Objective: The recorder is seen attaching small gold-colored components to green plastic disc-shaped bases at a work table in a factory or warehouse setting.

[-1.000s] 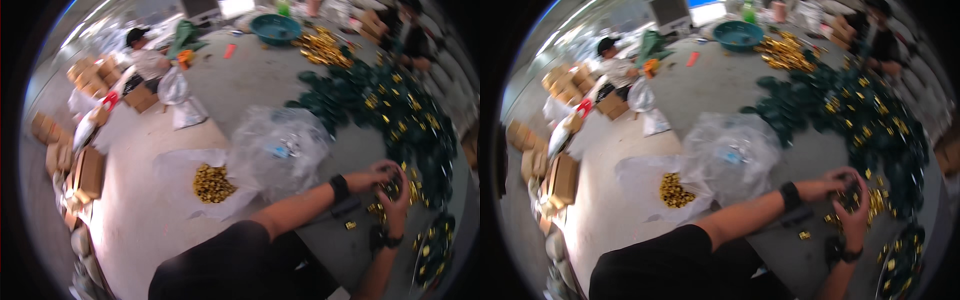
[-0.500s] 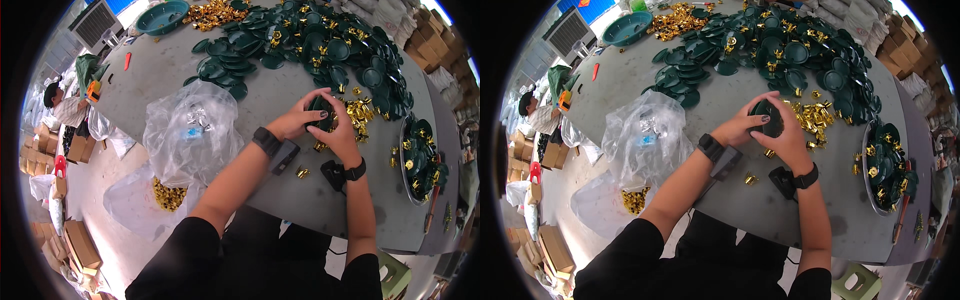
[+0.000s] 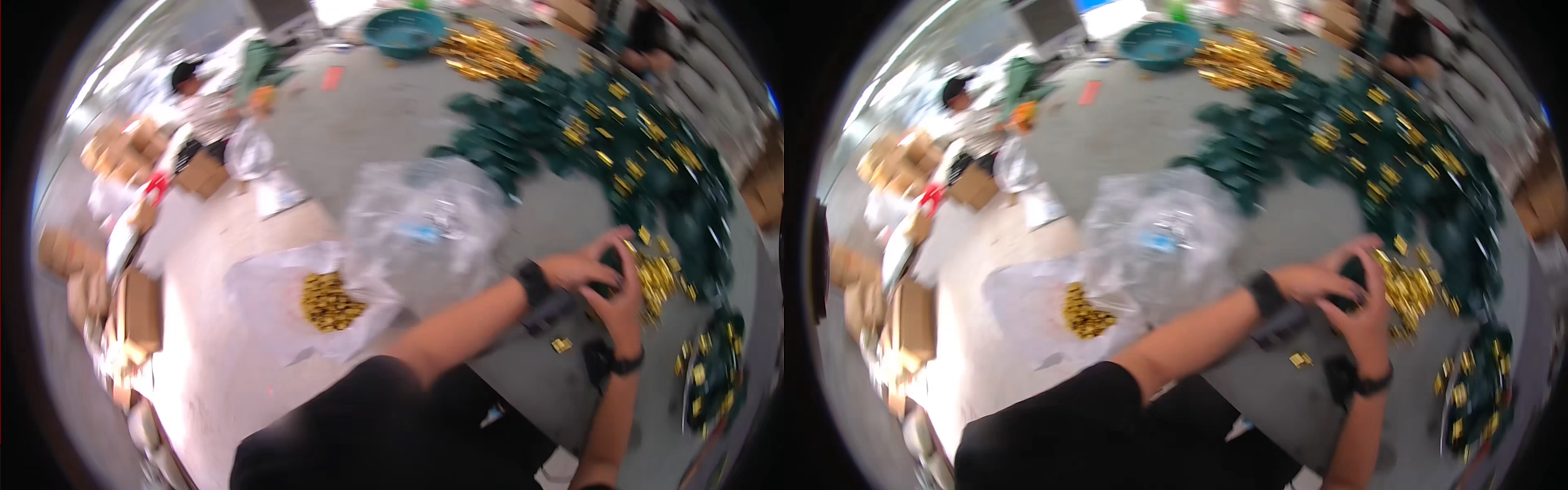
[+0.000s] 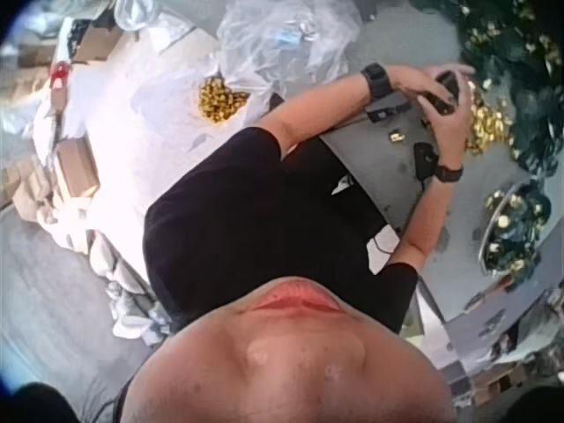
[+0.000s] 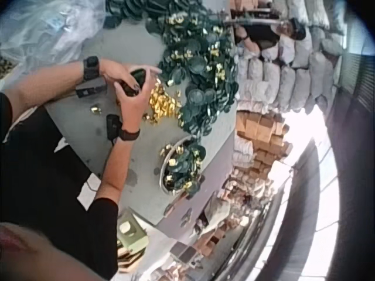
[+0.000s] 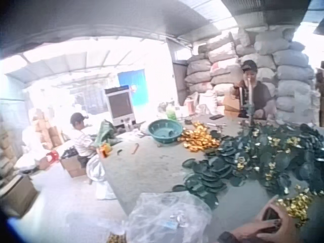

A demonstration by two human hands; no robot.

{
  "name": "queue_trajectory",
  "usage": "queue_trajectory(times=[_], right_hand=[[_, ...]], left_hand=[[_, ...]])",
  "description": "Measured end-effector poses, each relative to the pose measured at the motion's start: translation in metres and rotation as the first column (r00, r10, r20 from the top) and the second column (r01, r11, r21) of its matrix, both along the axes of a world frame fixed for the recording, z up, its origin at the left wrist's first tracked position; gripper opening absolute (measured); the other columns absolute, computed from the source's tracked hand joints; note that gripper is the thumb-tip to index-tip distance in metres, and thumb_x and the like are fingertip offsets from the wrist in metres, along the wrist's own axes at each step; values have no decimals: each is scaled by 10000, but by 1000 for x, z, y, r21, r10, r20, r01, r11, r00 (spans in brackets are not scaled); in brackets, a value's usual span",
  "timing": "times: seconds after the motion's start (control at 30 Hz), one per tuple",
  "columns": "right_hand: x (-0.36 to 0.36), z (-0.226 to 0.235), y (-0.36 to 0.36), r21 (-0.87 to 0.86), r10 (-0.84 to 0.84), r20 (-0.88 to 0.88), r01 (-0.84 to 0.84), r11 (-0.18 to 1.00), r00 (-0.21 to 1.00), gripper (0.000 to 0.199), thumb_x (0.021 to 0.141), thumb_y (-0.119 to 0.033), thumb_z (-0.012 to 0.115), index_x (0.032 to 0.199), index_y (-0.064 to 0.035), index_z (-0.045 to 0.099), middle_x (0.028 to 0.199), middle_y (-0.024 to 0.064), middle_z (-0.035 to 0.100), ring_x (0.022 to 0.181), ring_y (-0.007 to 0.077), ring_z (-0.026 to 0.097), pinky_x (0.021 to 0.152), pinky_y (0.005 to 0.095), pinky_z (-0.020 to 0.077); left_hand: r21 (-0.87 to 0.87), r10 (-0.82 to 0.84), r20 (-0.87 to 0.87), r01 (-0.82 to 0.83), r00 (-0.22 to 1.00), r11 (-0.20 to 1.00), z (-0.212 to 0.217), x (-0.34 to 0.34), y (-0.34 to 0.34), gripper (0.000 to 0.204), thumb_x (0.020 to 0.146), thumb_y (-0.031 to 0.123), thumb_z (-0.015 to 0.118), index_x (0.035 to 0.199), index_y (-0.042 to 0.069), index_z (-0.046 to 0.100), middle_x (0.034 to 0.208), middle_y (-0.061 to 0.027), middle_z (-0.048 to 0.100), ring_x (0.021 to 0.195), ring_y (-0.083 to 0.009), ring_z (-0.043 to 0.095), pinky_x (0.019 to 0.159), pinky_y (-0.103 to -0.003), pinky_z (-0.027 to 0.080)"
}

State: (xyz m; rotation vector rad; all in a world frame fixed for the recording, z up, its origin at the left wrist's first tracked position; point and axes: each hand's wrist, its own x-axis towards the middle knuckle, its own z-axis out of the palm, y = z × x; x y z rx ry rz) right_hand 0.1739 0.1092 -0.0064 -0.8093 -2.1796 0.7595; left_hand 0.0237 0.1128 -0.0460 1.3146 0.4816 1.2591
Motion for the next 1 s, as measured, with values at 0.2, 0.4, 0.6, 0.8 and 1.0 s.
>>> queue_trajectory(times=[0.2,0.4,0.6,0.8,1.0], right_hand=[[13,4,-10,-42,-118,117,124,991,986,796,602,-58,693,1329,-51,370,1322,136,426,1232,283,397,1019,360,301],[24,9,-4,-67,-121,62,125,990,991,778,605,-68,704,1313,-44,382,1312,132,432,1229,267,399,1026,354,292],[12,12,8,21,-83,-16,83,996,996,743,605,-125,765,1263,-38,431,1246,124,480,1154,255,466,969,337,364],[20,20,5,28,-62,-36,63,998,997,741,591,-163,786,1247,-87,450,1166,116,507,1065,257,519,907,337,417],[23,18,1,-32,-78,-37,77,997,996,740,590,-160,781,1248,-92,448,1153,106,507,1052,257,523,882,340,435]], left_hand=[[-228,-194,213,241,958,943,-1,21,2,932,753,-30,604,1444,192,19,1331,-73,293,1096,-133,417,865,-267,411],[-201,-224,262,280,939,939,2,31,4,913,784,19,588,1441,185,-24,1343,-102,287,1058,-149,449,877,-297,413],[-255,-232,328,322,916,912,3,-1,7,687,807,23,556,1398,103,215,1394,-69,265,1247,-163,328,937,-269,388],[-243,-260,391,371,883,896,10,9,6,723,790,1,560,1413,124,214,1316,-32,389,1185,-151,412,968,-306,365],[-234,-335,415,456,846,859,13,11,4,749,785,-6,558,1424,135,191,1279,-35,432,1175,-162,438,981,-329,354]])
